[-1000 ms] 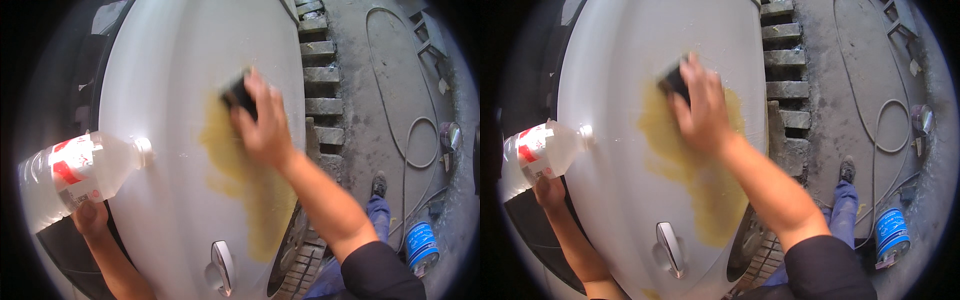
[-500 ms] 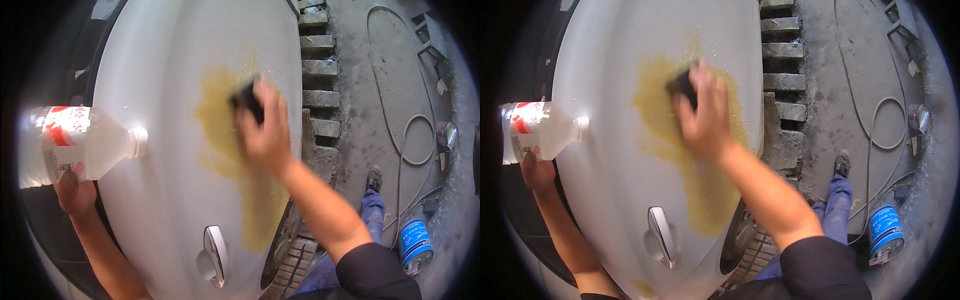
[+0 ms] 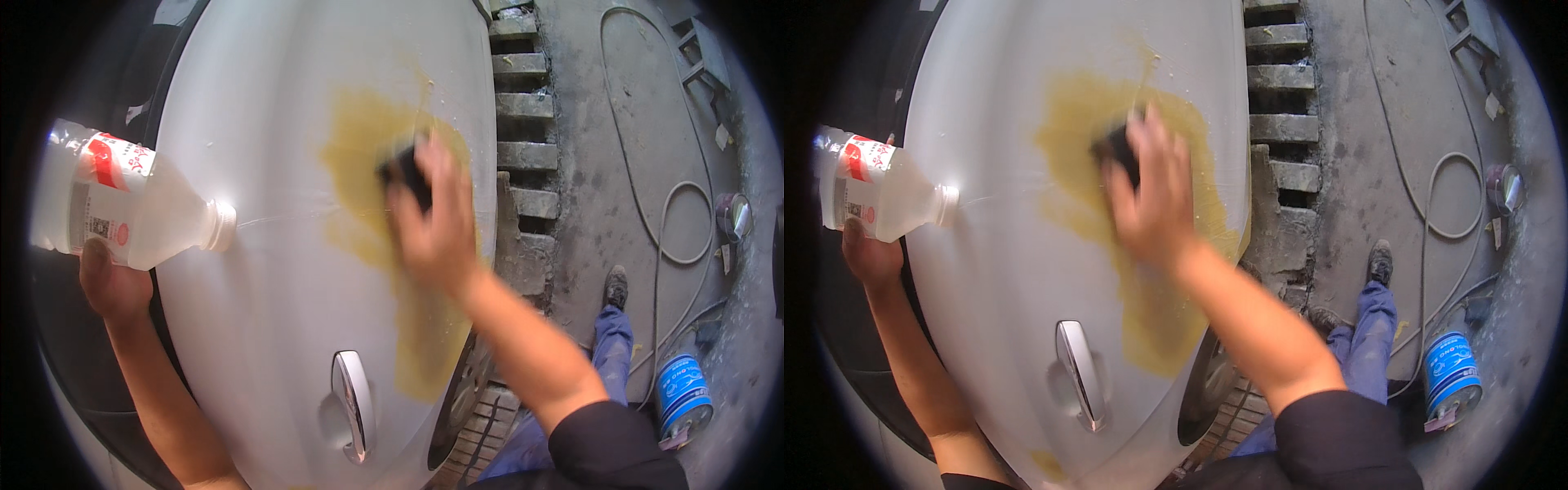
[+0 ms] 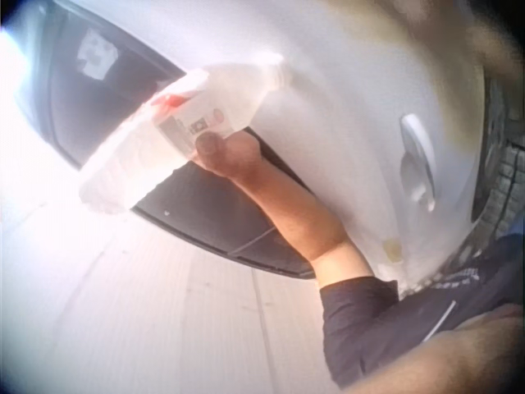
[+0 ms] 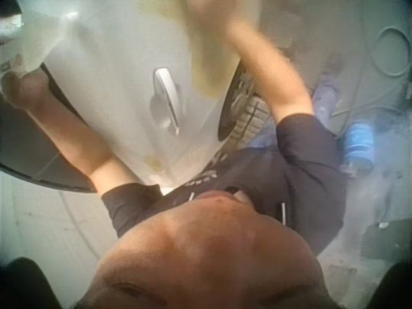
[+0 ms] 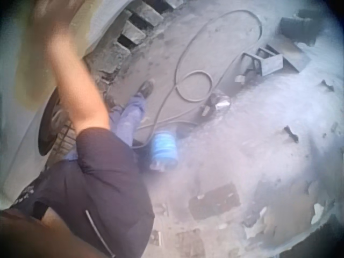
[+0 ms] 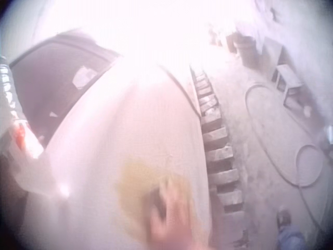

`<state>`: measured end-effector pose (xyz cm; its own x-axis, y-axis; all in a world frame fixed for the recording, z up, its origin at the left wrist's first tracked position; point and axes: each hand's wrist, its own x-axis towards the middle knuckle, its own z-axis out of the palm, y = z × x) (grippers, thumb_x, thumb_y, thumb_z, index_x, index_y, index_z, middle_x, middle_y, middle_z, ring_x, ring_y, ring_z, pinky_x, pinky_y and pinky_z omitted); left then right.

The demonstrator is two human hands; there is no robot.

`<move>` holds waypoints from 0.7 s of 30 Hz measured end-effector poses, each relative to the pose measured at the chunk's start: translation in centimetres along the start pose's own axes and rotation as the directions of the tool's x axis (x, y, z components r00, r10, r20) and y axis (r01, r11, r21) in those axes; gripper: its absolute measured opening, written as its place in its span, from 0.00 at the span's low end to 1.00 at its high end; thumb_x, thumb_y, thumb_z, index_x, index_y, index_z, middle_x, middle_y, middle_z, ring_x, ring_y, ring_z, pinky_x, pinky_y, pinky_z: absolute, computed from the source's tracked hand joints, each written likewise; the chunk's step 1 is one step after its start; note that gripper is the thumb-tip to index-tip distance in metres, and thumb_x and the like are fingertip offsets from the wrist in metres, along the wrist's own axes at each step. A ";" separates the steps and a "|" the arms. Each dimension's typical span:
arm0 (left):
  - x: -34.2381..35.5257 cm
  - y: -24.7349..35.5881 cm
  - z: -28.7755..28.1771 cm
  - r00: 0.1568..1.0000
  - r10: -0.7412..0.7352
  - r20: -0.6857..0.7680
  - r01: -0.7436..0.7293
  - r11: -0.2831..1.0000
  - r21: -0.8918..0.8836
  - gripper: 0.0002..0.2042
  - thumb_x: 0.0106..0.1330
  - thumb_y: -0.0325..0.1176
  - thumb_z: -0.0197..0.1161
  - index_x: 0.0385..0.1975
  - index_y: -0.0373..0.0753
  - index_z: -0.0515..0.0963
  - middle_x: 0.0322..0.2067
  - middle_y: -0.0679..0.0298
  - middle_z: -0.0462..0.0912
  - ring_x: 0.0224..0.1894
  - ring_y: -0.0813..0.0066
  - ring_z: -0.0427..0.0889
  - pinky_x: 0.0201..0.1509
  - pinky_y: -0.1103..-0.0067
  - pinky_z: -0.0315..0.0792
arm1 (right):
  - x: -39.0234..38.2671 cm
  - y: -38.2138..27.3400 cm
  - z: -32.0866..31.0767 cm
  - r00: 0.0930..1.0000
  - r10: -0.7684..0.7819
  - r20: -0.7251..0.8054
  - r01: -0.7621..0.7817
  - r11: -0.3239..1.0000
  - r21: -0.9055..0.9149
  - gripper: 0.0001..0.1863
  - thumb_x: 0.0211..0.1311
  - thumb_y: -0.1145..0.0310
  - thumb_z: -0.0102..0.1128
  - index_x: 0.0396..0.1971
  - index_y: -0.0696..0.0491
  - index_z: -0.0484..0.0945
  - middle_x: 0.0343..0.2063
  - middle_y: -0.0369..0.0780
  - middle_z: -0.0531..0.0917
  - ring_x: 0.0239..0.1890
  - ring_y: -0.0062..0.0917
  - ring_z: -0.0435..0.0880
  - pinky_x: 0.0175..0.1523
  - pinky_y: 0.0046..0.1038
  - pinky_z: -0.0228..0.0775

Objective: The person sands a yellowish patch on the side of a white car door using a sanding block while pouring water from a plastic bottle onto the area. The person briefly wipes the surface with a hand, then continues sanding the same spot.

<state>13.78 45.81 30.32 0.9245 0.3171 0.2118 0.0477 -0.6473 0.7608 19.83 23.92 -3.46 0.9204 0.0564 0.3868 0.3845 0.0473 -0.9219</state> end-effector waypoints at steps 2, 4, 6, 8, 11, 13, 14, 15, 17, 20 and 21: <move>-0.1 -0.1 0.4 1.000 0.002 0.007 -0.002 1.000 -0.005 0.40 0.66 0.54 0.59 0.70 0.32 0.58 0.67 0.51 0.65 0.70 0.56 0.64 0.73 0.61 0.57 | -8.4 -3.6 -3.6 0.990 0.015 0.143 -0.032 0.993 0.115 0.30 0.62 0.67 0.61 0.61 0.61 0.65 0.61 0.59 0.70 0.61 0.54 0.71 0.67 0.47 0.61; 0.2 0.3 0.9 0.998 0.005 0.062 -0.004 1.000 -0.010 0.39 0.68 0.54 0.57 0.70 0.31 0.57 0.67 0.50 0.65 0.70 0.55 0.64 0.73 0.61 0.57 | -13.0 -5.8 -5.7 0.977 0.044 0.211 -0.084 0.980 0.183 0.33 0.58 0.69 0.65 0.62 0.59 0.65 0.63 0.63 0.67 0.61 0.53 0.71 0.66 0.50 0.60; 0.4 0.9 0.8 0.996 0.013 0.089 -0.012 1.000 -0.010 0.37 0.69 0.53 0.56 0.70 0.31 0.58 0.67 0.51 0.66 0.69 0.56 0.66 0.73 0.61 0.59 | -10.5 -5.0 -4.7 0.986 0.012 0.167 -0.039 0.986 0.160 0.32 0.57 0.70 0.65 0.61 0.59 0.66 0.62 0.61 0.68 0.60 0.53 0.72 0.66 0.49 0.61; 0.5 0.2 0.2 0.997 0.037 0.067 -0.035 0.999 -0.031 0.35 0.71 0.51 0.54 0.70 0.32 0.58 0.66 0.53 0.67 0.67 0.57 0.68 0.71 0.62 0.63 | -4.2 -2.9 -2.5 0.996 -0.027 0.084 0.018 0.994 0.103 0.31 0.57 0.71 0.65 0.61 0.59 0.66 0.62 0.59 0.69 0.59 0.53 0.72 0.66 0.47 0.62; 0.2 -0.3 -0.5 0.998 0.055 0.037 -0.053 0.997 -0.059 0.32 0.73 0.49 0.52 0.69 0.32 0.59 0.65 0.55 0.70 0.65 0.59 0.72 0.69 0.64 0.67 | 4.2 -0.9 0.0 0.997 0.075 0.017 -0.076 0.997 0.003 0.30 0.58 0.70 0.65 0.60 0.61 0.66 0.61 0.59 0.70 0.60 0.55 0.71 0.66 0.43 0.62; 0.1 -0.9 -0.6 0.999 0.042 0.021 -0.040 0.995 -0.086 0.32 0.73 0.48 0.52 0.69 0.32 0.59 0.64 0.56 0.70 0.65 0.60 0.72 0.69 0.64 0.68 | 1.9 -1.0 0.0 0.998 0.044 0.035 -0.045 0.999 0.028 0.30 0.58 0.69 0.64 0.60 0.61 0.67 0.61 0.59 0.70 0.61 0.55 0.71 0.67 0.45 0.61; 0.1 -1.3 -0.6 0.999 0.031 0.013 -0.030 0.994 -0.103 0.32 0.73 0.48 0.52 0.69 0.32 0.59 0.64 0.56 0.70 0.66 0.60 0.71 0.69 0.64 0.67 | 0.0 -1.1 -0.2 0.999 0.024 0.043 -0.026 0.999 0.041 0.30 0.58 0.69 0.64 0.60 0.60 0.67 0.62 0.60 0.69 0.61 0.55 0.70 0.67 0.46 0.60; 0.1 -1.2 -0.8 1.000 0.024 -0.001 -0.024 0.994 -0.106 0.32 0.73 0.48 0.52 0.69 0.32 0.59 0.65 0.56 0.69 0.66 0.60 0.71 0.69 0.64 0.66 | -3.6 -2.3 -0.9 0.996 0.006 0.089 -0.014 0.996 0.088 0.30 0.58 0.69 0.64 0.61 0.60 0.66 0.62 0.60 0.69 0.62 0.55 0.70 0.67 0.47 0.60; 0.3 -0.9 -0.7 0.999 0.035 0.026 -0.032 0.994 -0.108 0.32 0.73 0.48 0.53 0.69 0.32 0.59 0.65 0.56 0.69 0.67 0.61 0.70 0.70 0.65 0.65 | -11.7 -5.5 -4.8 0.972 0.022 0.235 -0.058 0.987 0.147 0.33 0.56 0.70 0.64 0.62 0.59 0.65 0.63 0.61 0.67 0.63 0.53 0.69 0.67 0.50 0.60; 0.6 0.2 0.9 0.966 0.097 0.241 -0.087 0.995 -0.051 0.32 0.73 0.48 0.54 0.69 0.33 0.60 0.64 0.57 0.69 0.68 0.62 0.68 0.71 0.65 0.63 | -13.6 -6.2 -5.2 0.972 0.026 0.234 -0.064 0.985 0.160 0.34 0.56 0.70 0.65 0.63 0.59 0.63 0.63 0.59 0.66 0.63 0.52 0.69 0.67 0.49 0.61; 0.8 -0.1 0.9 0.976 0.084 0.201 -0.074 0.996 -0.058 0.32 0.73 0.48 0.53 0.69 0.33 0.60 0.65 0.57 0.69 0.68 0.62 0.68 0.71 0.65 0.63 | -10.9 -5.3 -4.5 0.979 0.021 0.202 -0.047 0.991 0.125 0.33 0.57 0.70 0.65 0.62 0.59 0.64 0.62 0.57 0.68 0.62 0.53 0.69 0.67 0.48 0.61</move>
<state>14.83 45.52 29.87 0.9824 0.1153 0.1472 -0.0428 -0.6276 0.7774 8.04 18.60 -2.90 0.8950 0.2580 0.3639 0.3292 0.1685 -0.9291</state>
